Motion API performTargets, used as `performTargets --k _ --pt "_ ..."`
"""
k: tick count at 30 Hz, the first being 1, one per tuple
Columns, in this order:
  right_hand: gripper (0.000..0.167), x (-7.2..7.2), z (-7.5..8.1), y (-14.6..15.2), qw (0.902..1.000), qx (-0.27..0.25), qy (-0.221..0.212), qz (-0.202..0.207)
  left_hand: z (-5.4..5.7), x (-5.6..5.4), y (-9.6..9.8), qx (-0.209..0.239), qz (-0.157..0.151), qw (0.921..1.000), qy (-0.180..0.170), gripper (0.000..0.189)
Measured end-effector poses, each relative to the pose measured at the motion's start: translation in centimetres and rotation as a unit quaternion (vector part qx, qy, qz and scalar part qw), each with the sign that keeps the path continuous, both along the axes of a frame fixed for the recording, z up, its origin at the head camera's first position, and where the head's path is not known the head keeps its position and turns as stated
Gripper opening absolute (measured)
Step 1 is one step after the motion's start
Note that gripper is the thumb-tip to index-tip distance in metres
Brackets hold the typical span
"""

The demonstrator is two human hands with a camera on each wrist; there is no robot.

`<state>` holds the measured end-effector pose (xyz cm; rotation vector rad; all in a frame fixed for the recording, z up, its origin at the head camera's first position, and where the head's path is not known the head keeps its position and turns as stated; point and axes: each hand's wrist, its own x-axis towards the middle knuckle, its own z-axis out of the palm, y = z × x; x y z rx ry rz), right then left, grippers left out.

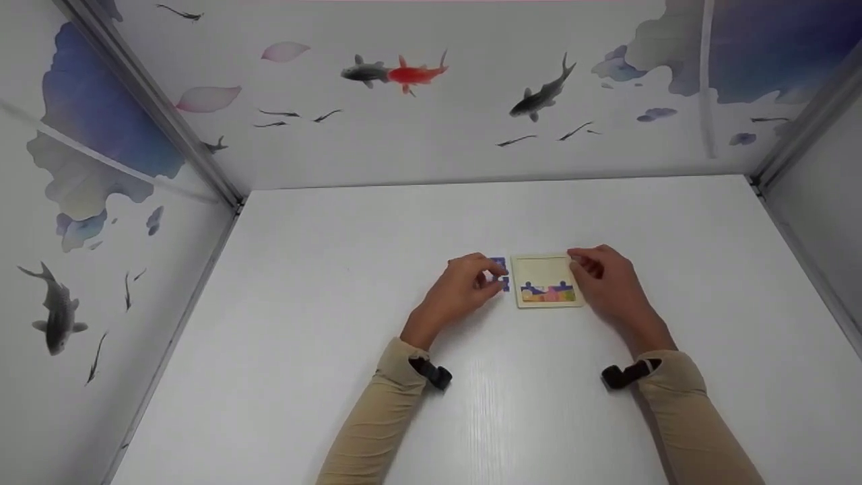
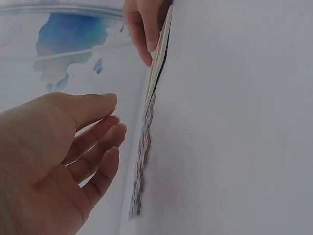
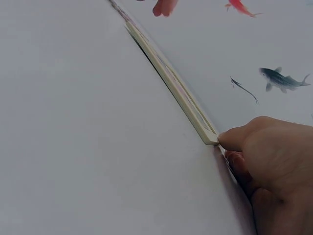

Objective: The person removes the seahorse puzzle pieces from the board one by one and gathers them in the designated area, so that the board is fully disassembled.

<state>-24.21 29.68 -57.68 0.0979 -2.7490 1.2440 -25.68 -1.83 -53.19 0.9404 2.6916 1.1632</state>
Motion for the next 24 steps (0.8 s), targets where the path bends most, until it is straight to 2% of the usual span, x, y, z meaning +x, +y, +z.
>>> performTargets --k 3,9,13,19,24 --pt "0.037 0.0 0.0 0.1 1.0 0.0 0.002 0.001 0.0 0.1 1.8 -0.007 -0.017 0.9998 0.004 0.024" --pt "0.035 -0.1 0.0 0.1 0.9999 0.001 0.016 0.001 -0.4 0.6 5.3 -0.013 -0.032 0.9992 -0.018 0.024" --pt "0.033 -0.1 0.0 0.0 0.9999 -0.002 0.015 -0.004 -0.8 1.0 7.1 -0.018 -0.048 0.9986 -0.008 0.022" --pt "0.032 -0.1 0.1 -0.1 0.9999 -0.001 0.013 -0.009 -1.2 1.1 8.6 -0.026 -0.058 0.9979 -0.007 0.024" --pt "0.033 -0.1 0.2 0.0 0.9999 0.001 0.014 -0.01 -1.1 1.3 9.1 -0.056 -0.05 0.9972 0.001 0.031"
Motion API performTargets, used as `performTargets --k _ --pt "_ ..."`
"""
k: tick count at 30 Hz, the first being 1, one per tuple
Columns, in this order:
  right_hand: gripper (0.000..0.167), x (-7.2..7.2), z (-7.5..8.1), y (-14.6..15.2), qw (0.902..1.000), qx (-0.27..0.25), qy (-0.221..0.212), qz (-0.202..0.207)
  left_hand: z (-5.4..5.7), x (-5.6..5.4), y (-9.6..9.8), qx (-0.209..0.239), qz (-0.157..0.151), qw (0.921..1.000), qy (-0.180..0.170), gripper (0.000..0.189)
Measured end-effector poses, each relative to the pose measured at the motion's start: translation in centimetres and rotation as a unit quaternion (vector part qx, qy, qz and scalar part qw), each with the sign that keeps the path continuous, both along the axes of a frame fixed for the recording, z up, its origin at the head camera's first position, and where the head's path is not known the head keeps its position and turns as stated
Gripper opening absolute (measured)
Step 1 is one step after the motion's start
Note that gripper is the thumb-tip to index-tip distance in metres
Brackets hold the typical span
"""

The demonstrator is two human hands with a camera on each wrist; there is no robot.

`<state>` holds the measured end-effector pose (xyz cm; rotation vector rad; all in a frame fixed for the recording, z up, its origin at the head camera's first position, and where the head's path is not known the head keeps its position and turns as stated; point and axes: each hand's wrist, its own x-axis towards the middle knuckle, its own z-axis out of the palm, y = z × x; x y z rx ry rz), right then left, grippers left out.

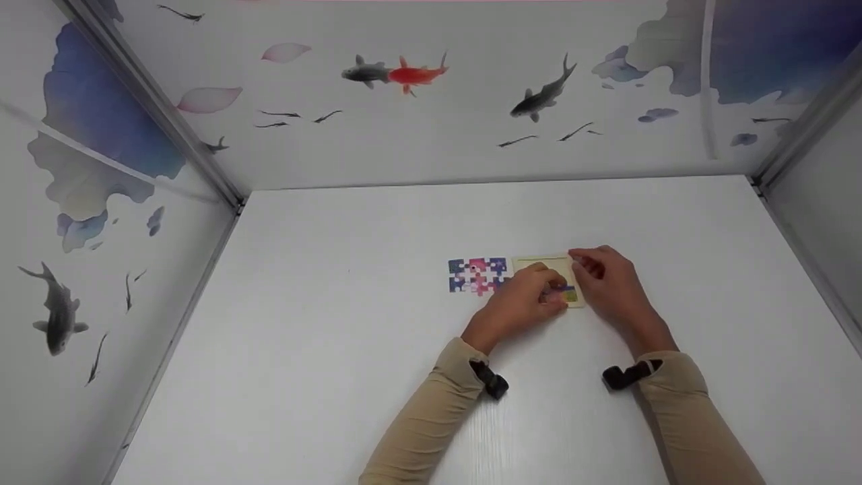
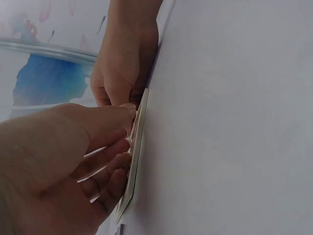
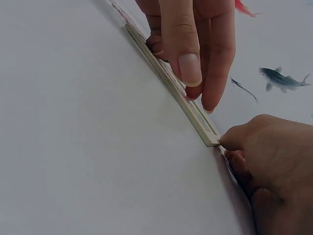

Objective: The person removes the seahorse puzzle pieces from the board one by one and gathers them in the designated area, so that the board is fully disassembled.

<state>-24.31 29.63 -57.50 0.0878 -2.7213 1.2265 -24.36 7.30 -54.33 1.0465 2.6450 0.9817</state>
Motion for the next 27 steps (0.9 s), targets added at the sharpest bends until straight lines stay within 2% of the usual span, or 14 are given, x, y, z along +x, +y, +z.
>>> performTargets --k 7,10,14,16,23,27 --pt "0.033 0.0 0.1 0.1 1.0 -0.002 -0.001 0.001 0.0 0.4 0.5 0.0 0.028 0.9996 0.004 0.03" --pt "0.033 0.0 0.1 0.1 1.0 -0.001 0.0 0.003 0.0 0.5 1.0 -0.001 0.054 0.9985 0.004 0.028" --pt "0.033 -0.1 0.0 0.0 1.0 -0.003 0.003 0.008 0.0 0.7 1.6 -0.028 0.1 0.9945 0.018 0.032" --pt "0.032 -0.2 0.0 0.0 0.9999 -0.005 0.006 0.007 0.0 0.8 1.9 -0.034 0.113 0.9928 0.022 0.034" --pt "0.031 -0.1 0.1 0.0 0.9998 -0.01 0.012 0.01 0.0 0.9 2.1 0.016 0.109 0.9938 -0.007 0.029" --pt "0.031 -0.1 0.2 0.1 0.9999 -0.006 0.011 0.009 0.0 0.9 2.2 0.02 0.106 0.9941 -0.008 0.028"
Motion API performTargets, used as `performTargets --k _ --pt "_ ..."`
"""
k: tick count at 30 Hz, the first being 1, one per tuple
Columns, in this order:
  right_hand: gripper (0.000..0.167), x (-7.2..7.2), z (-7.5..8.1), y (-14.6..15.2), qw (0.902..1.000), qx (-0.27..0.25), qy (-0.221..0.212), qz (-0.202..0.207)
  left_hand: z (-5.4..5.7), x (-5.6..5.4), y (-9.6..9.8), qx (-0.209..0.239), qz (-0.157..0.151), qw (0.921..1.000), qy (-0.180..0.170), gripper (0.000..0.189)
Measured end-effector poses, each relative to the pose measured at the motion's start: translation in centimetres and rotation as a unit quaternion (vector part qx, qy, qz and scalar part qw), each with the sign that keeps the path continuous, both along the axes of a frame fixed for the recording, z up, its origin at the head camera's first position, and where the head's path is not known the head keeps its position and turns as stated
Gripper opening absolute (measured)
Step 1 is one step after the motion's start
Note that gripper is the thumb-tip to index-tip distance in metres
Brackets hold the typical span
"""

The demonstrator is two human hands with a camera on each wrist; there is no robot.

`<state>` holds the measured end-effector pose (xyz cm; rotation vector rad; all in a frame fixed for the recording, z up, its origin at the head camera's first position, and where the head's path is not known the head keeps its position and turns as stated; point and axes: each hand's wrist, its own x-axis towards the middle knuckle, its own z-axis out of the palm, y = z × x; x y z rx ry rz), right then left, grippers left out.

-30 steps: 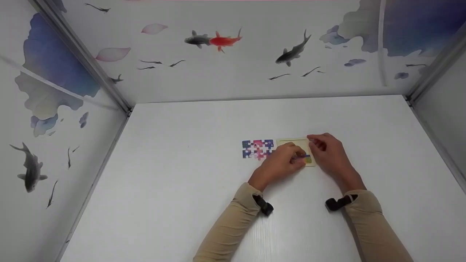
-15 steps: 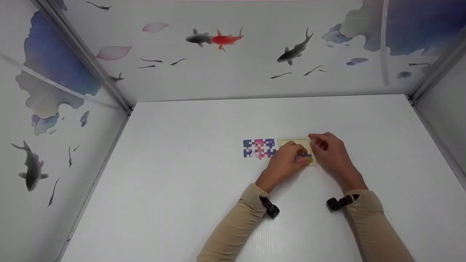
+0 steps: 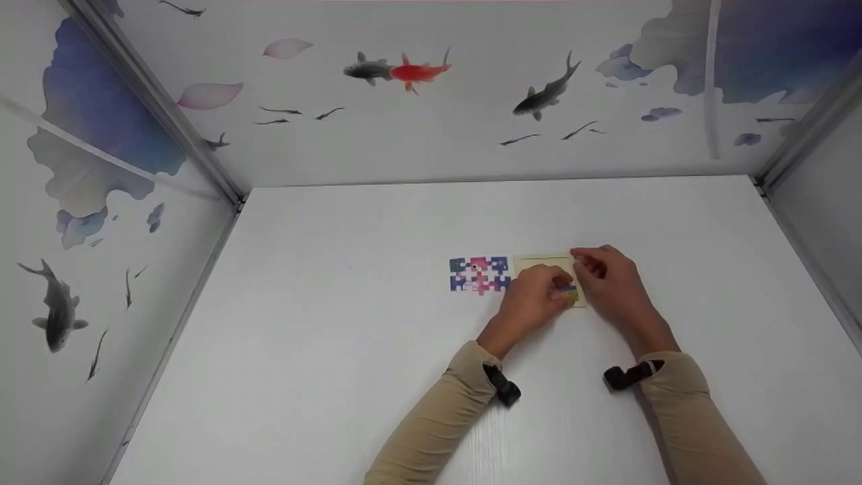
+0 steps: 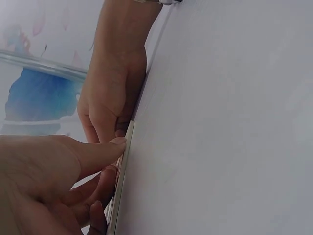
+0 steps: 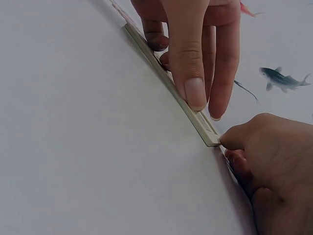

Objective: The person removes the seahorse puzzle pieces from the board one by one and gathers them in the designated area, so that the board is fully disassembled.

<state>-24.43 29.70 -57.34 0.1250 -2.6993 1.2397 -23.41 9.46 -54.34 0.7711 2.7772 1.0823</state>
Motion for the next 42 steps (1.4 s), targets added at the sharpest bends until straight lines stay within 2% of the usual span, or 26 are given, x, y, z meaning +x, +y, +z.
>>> performTargets --k 6,14,19,29,35,42 --pt "0.032 -0.01 0.06 0.08 1.0 -0.002 -0.003 0.001 0.08 0.06 0.06 0.0 -0.002 0.9999 0.017 0.032" --pt "0.032 0.02 0.21 0.02 0.9998 -0.011 -0.014 0.002 0.15 0.25 0.42 -0.007 0.019 0.9998 0.003 0.036" --pt "0.032 0.04 0.21 0.01 0.9999 -0.007 -0.012 0.002 0.16 0.4 0.39 -0.013 0.022 0.9997 -0.001 0.033" --pt "0.03 -0.16 -0.07 -0.04 0.9999 0.007 0.01 0.001 -0.24 0.12 0.04 0.016 0.001 0.9997 0.02 0.032" --pt "0.03 -0.19 -0.14 -0.02 0.9999 0.009 0.011 0.003 -0.17 -0.07 -0.24 0.039 -0.014 0.9991 0.003 0.032" --pt "0.031 -0.01 -0.14 0.21 0.9999 0.007 0.008 0.005 -0.17 -0.21 -0.35 0.014 -0.033 0.9992 -0.015 0.034"
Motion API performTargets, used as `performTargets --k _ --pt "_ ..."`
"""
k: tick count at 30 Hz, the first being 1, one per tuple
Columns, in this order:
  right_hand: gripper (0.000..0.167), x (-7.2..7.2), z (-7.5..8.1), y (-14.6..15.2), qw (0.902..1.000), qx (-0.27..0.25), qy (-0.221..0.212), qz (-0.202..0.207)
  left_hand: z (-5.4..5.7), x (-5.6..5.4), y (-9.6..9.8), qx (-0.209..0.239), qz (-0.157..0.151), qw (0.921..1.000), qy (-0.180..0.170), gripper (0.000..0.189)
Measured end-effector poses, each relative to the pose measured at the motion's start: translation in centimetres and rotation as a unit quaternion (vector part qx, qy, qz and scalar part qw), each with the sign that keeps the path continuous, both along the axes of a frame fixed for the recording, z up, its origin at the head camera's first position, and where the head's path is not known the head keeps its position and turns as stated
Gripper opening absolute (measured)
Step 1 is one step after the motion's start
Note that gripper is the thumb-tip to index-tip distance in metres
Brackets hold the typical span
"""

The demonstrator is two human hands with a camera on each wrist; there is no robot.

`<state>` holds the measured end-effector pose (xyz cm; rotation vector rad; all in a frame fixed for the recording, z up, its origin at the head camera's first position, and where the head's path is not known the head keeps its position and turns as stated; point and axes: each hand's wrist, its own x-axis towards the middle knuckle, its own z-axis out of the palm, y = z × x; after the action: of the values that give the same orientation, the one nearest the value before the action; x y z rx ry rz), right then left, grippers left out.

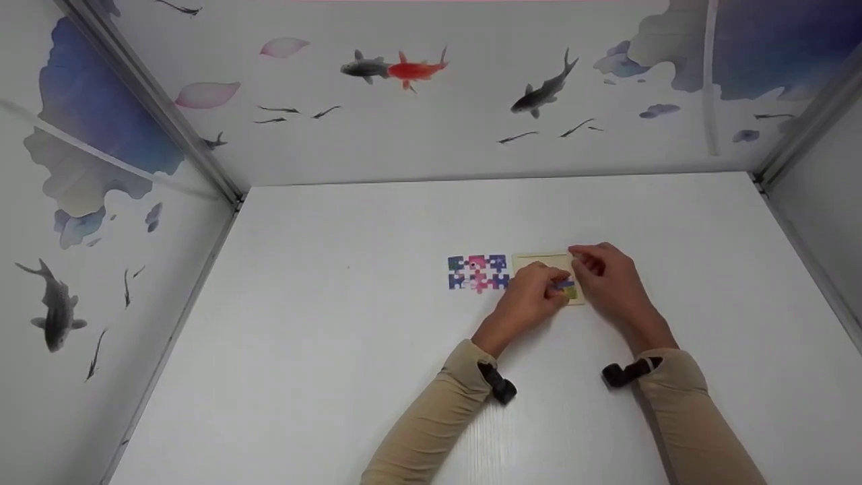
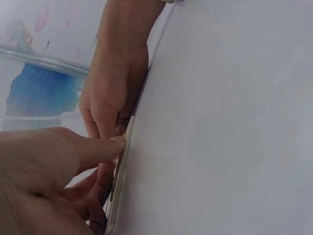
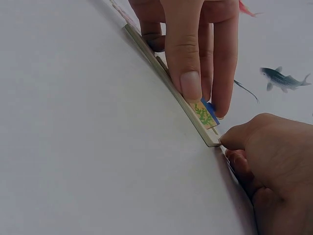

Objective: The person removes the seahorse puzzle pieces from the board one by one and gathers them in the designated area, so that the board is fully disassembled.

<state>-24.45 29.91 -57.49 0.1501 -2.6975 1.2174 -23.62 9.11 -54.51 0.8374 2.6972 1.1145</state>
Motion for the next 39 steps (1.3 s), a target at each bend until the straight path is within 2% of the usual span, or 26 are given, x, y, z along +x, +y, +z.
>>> performTargets --k 5,9,12,18,24,32,39 --pt "0.031 -0.1 -0.2 0.0 1.0 0.001 0.002 -0.002 0.0 0.1 0.1 -0.026 0.001 0.9996 0.007 0.036" --pt "0.031 -0.1 -0.2 -0.1 1.0 -0.004 0.007 -0.002 0.0 0.3 -0.1 -0.026 -0.001 0.9994 0.022 0.034" --pt "0.031 0.0 -0.1 -0.1 0.9999 -0.01 0.006 0.001 0.1 0.3 -0.4 -0.002 -0.005 0.9998 0.021 0.034" --pt "0.031 0.1 0.1 -0.2 0.9999 -0.01 -0.003 0.005 0.2 0.1 -2.2 0.077 -0.001 0.9969 -0.016 0.036" --pt "0.032 0.2 0.2 -0.3 0.9996 -0.017 -0.019 -0.008 0.2 -0.7 -4.4 0.122 0.016 0.9922 -0.016 0.033" --pt "0.034 0.3 0.1 -0.4 0.999 -0.015 -0.039 -0.017 0.4 -1.2 -8.0 0.107 0.035 0.9937 -0.004 0.027" --pt "0.034 0.4 0.2 -0.4 0.999 -0.011 -0.037 -0.022 0.3 -0.6 -10.8 0.084 0.034 0.9959 0.005 0.024"
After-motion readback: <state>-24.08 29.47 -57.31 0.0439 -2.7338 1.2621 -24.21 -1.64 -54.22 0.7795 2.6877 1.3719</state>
